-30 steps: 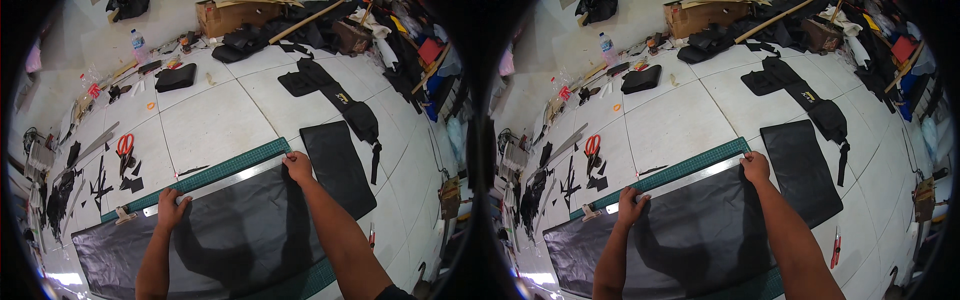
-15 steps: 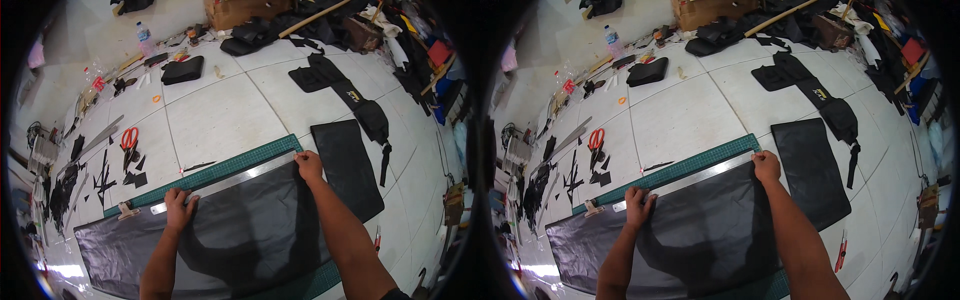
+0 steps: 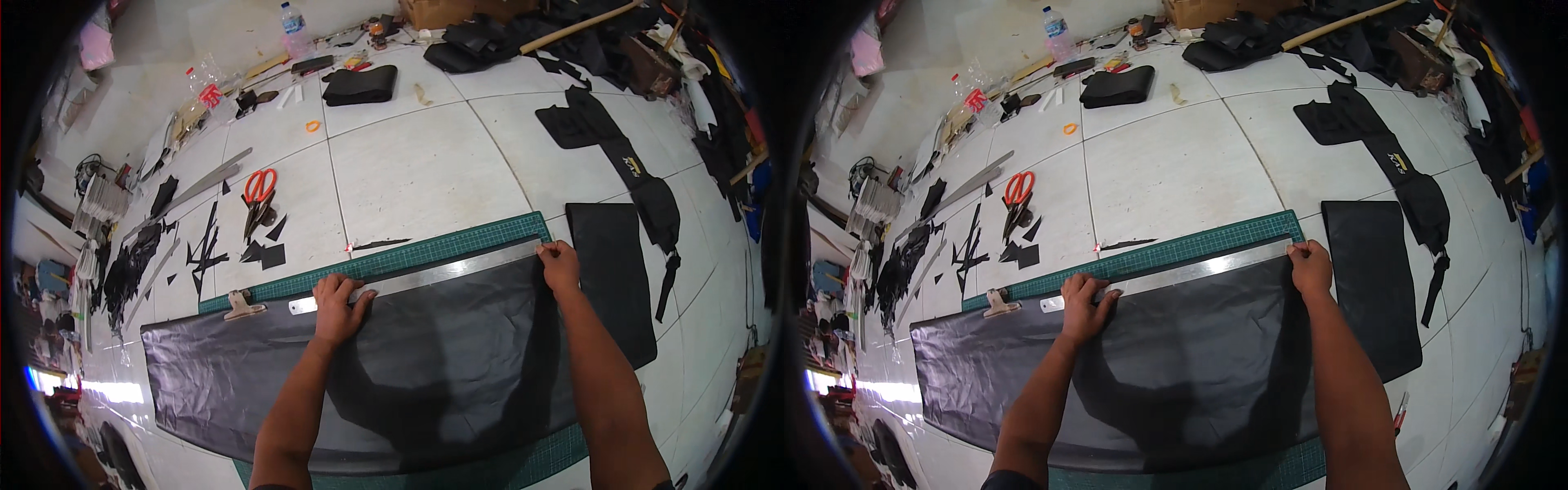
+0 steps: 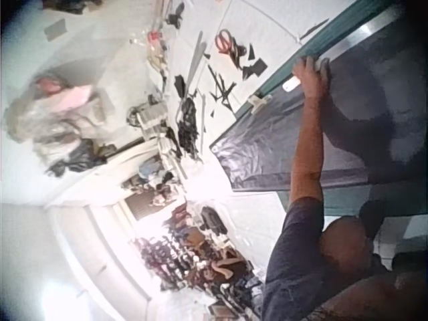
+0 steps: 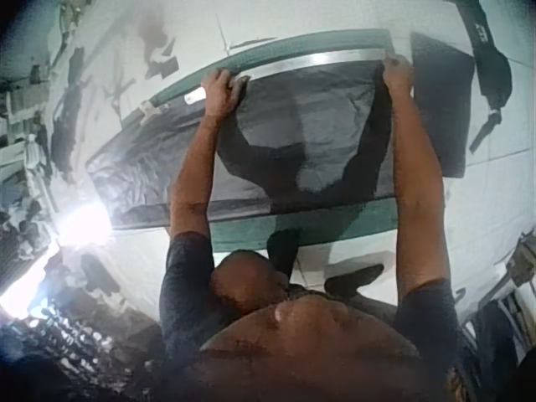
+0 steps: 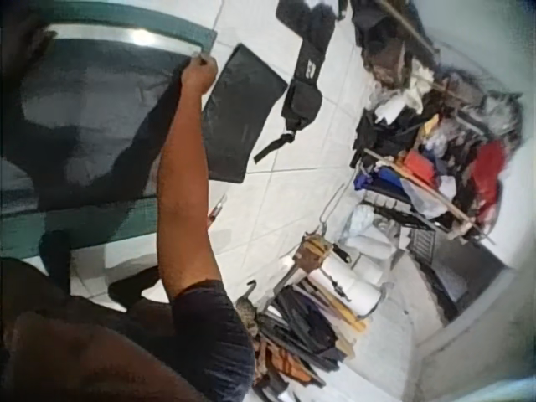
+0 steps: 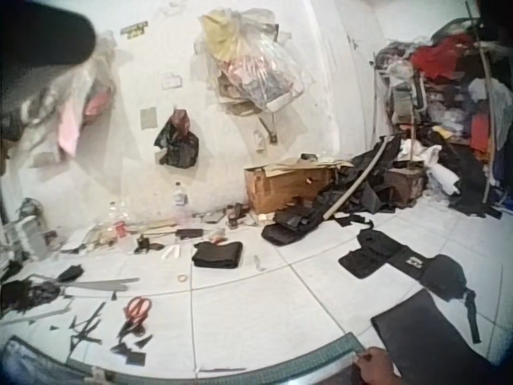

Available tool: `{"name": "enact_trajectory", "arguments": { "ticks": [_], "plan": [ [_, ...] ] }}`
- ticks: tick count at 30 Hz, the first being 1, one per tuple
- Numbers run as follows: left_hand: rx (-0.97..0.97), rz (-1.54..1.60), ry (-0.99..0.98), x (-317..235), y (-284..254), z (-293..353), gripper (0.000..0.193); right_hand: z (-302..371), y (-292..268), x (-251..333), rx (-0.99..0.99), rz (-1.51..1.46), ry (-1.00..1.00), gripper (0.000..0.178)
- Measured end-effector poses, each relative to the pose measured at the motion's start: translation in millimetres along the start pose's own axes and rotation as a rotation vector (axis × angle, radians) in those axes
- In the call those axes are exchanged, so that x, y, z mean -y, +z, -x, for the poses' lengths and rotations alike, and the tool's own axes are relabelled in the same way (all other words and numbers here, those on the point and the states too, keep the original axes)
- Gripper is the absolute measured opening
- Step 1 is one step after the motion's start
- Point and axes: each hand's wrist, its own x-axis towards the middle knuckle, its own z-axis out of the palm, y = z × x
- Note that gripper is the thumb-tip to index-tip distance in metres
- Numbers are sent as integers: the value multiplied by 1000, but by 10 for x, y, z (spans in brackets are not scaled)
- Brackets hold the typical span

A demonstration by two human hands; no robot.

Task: Cutting and marking a large piece of dark fabric using a utility knife and a ruler.

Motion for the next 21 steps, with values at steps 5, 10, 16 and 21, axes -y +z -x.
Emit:
{"name": "enact_trajectory", "arguments": {
  "ticks": [5, 10, 16, 21],
  "plan": [
    [21, 5, -21, 5, 14, 5, 26, 3, -13, 9, 14, -39, 22, 24],
    [33, 14, -38, 22, 21, -3, 25, -13, 1, 17, -5, -49, -15, 22],
    [34, 9, -22, 24, 38, -12, 25, 2, -32, 32, -9, -34, -16, 24],
    [24, 4, -13, 24, 30, -14, 26, 60, -24, 104, -19, 6, -48, 24]
  ]
}}
